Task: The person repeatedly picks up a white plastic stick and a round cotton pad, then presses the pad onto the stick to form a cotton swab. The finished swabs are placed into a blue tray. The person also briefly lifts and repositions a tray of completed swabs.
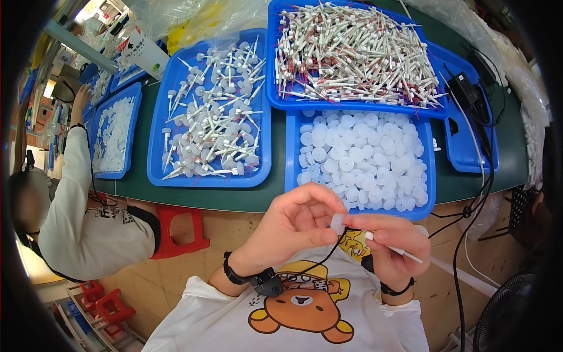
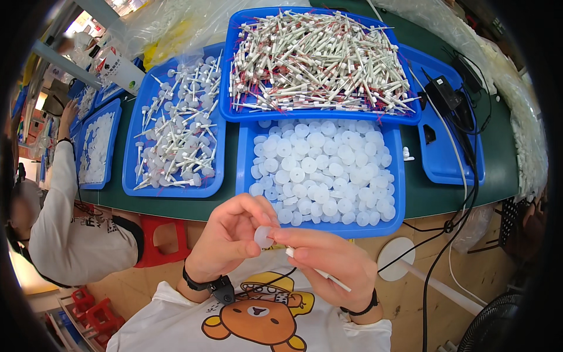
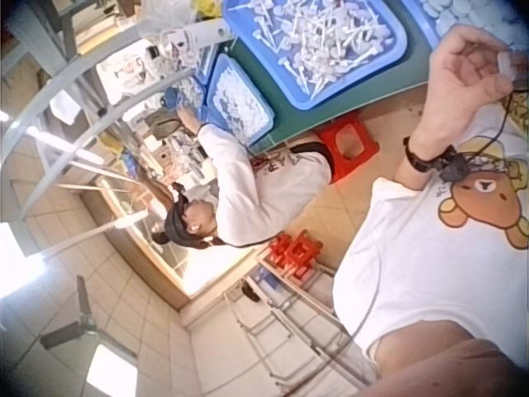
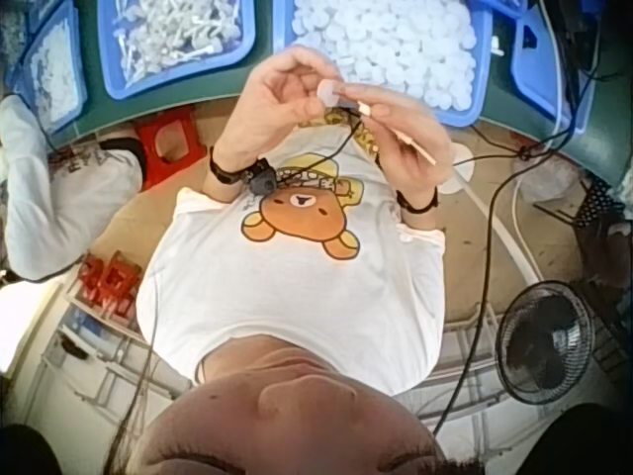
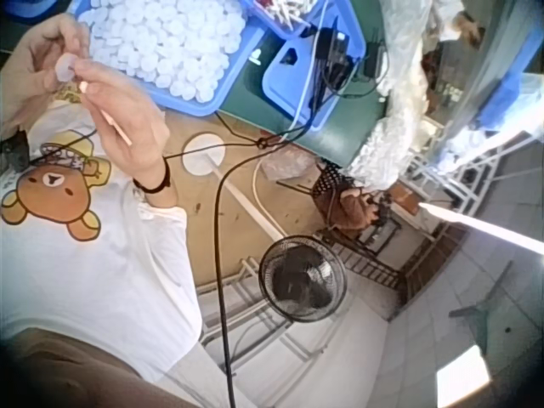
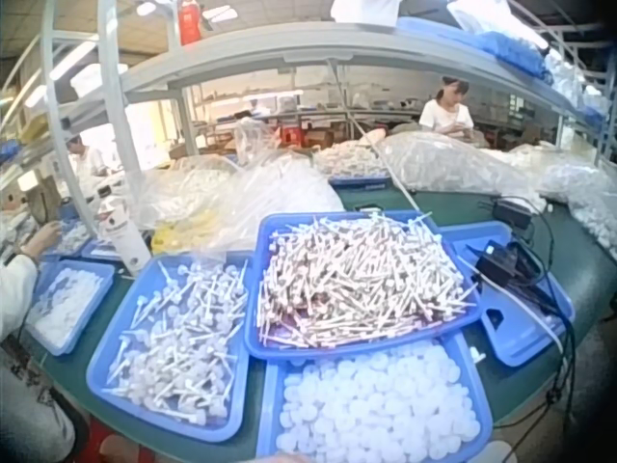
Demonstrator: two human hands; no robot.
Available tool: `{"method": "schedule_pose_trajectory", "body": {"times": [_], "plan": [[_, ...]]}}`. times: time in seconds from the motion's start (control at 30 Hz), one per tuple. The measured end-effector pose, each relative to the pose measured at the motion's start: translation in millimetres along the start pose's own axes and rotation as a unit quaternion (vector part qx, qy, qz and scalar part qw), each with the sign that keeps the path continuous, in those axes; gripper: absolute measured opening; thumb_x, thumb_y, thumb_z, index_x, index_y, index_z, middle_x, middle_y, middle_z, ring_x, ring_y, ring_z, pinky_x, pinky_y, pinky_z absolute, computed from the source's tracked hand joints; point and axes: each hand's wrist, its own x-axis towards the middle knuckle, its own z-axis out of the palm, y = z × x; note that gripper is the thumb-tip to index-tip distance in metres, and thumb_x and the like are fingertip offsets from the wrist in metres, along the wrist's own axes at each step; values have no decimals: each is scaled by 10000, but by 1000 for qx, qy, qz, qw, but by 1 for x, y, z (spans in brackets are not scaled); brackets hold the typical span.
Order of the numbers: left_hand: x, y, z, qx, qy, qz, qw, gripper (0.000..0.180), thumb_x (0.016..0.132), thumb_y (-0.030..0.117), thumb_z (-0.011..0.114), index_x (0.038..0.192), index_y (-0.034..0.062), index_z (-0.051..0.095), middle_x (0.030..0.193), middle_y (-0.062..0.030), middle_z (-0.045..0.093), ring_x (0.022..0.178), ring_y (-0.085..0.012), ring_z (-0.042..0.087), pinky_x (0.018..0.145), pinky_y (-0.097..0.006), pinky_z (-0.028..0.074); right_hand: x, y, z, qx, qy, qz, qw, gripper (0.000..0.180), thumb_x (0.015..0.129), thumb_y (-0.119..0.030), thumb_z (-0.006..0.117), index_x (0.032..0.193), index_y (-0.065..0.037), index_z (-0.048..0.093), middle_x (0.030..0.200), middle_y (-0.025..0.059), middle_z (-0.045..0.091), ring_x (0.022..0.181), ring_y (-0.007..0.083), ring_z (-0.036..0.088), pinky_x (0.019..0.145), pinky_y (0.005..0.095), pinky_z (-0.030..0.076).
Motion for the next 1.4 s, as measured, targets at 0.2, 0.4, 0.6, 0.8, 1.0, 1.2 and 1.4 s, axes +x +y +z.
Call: {"method": "schedule_pose_trajectory", "body": {"times": [0.2, 0.4, 0.6, 0.8, 1.0, 1.2, 1.4], "plan": [[3, 1, 1, 47, -7, 20, 999, 343, 830, -89, 714, 1146, -30, 596, 1125, -96, 580, 1070, -175, 592, 937, -329, 500, 15, -1, -3, -147, -2, -20, 989, 306, 678, 69, 816, 948, -7, 693, 951, 128, 691, 774, 257, 670, 640, 306, 525], [-2, 6, 6, 120, 19, 14, 992, 318, 764, -126, 755, 1058, -51, 663, 1063, -122, 605, 995, -186, 620, 894, -323, 521, 12, 4, -8, -77, 5, 12, 997, 305, 657, 47, 851, 916, -7, 702, 837, 98, 675, 710, 213, 634, 586, 284, 475], [-3, -2, 11, 125, 45, 61, 989, 343, 710, -143, 788, 1022, -54, 678, 1015, -139, 657, 945, -184, 646, 838, -323, 542, -7, 23, 9, 47, 97, 16, 994, 273, 682, 32, 856, 895, -18, 693, 818, 91, 666, 700, 195, 615, 588, 289, 462], [-9, 3, 13, 153, 83, 33, 984, 374, 630, -94, 854, 964, -34, 697, 912, -148, 687, 890, -241, 680, 787, -350, 552, 2, 21, 4, 24, 36, -7, 999, 290, 671, 54, 854, 903, -8, 691, 820, 92, 669, 693, 190, 603, 593, 297, 461], [-13, 14, 16, 165, 71, -11, 984, 342, 645, -94, 845, 958, -44, 718, 914, -158, 701, 861, -231, 689, 760, -339, 557, 10, 17, -1, 78, -23, 12, 997, 292, 674, 69, 845, 916, 2, 696, 824, 94, 678, 686, 189, 598, 595, 300, 464], [-15, 15, 15, 312, 83, 83, 943, 313, 701, -67, 820, 999, -31, 728, 935, -103, 699, 830, -154, 650, 719, -267, 498, -4, 25, 15, 98, 29, 59, 993, 306, 692, 49, 839, 958, 5, 694, 826, 93, 686, 712, 184, 614, 620, 302, 478], [-22, 52, 3, 487, 169, 128, 848, 345, 732, -50, 802, 1058, -22, 695, 972, -85, 649, 845, -142, 616, 737, -241, 484, 19, -2, 16, -87, 37, 182, 979, 315, 711, 50, 800, 1003, -1, 693, 817, 77, 685, 731, 159, 627, 665, 281, 481]]}}
